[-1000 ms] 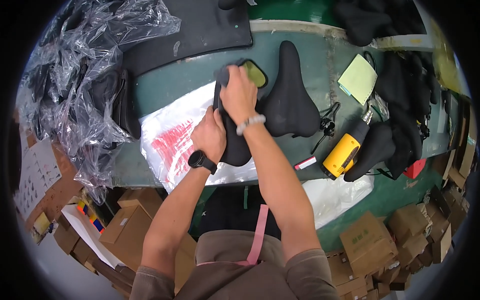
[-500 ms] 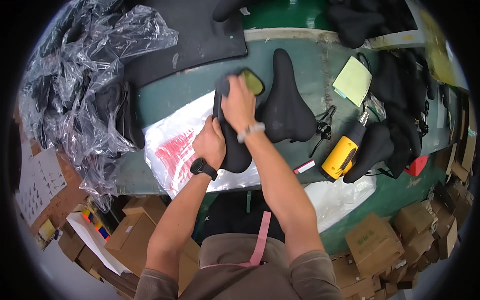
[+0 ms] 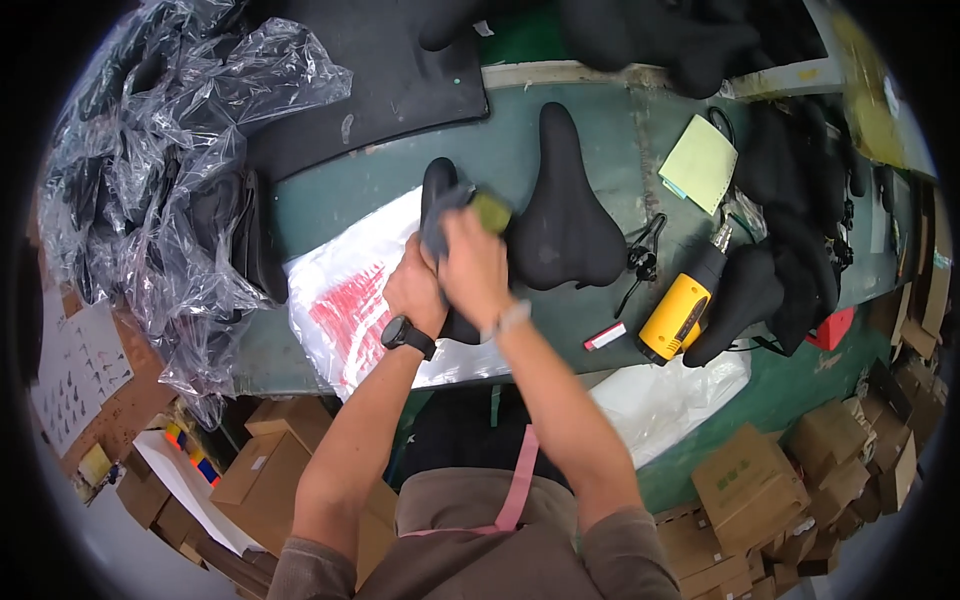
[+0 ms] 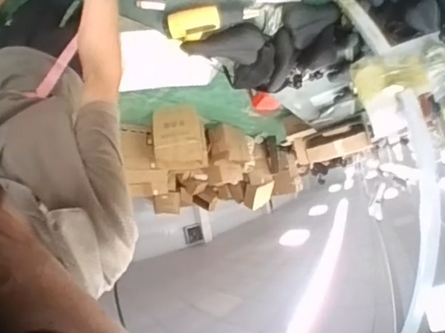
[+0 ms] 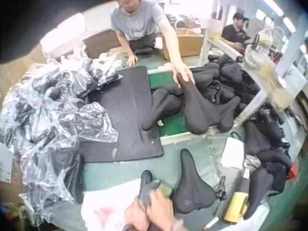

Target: Cleaning and inspecting bicycle seats in a factory setting.

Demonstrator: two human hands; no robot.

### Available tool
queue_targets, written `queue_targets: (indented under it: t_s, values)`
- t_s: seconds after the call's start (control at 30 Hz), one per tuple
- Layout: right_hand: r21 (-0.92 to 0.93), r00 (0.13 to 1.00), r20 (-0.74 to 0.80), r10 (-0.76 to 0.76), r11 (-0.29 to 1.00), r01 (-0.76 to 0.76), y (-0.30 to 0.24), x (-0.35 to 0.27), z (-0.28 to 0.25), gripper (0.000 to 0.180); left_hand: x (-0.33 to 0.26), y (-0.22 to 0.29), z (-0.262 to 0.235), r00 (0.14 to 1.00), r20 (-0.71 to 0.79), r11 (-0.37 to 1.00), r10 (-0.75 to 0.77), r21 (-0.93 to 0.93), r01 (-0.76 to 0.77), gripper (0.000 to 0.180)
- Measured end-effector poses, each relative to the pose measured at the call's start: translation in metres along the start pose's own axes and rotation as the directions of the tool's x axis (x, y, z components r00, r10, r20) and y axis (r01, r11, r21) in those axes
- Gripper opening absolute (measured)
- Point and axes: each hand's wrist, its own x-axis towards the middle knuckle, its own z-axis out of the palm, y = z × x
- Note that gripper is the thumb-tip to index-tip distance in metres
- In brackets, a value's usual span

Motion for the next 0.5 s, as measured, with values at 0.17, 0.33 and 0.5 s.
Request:
queue_targets:
  t_s: [0.17, 0.33, 0.5]
  values:
    - [-0.012, 0.999, -0.023, 0.029, 0.999, -0.029, 0.001, 0.006, -0.006, 0.030, -0.001, 0.009, -0.009, 0.980, -0.102, 0.985, 0.170, -0.015, -0.173, 0.029]
    - [-0.104, 0.973, -0.229, -0.030, 0.995, 0.006, 0.024, 0.071, -0.002, 0.030, 0.001, 0.025, -0.006, 0.989, -0.086, 0.993, 0.121, 0.015, -0.120, 0.029]
    - [-0.105, 0.999, -0.021, 0.046, 0.993, -0.048, 0.002, -0.031, -0.001, 0.031, 0.002, 0.007, -0.003, 0.998, -0.018, 0.997, 0.065, -0.036, -0.066, 0.032]
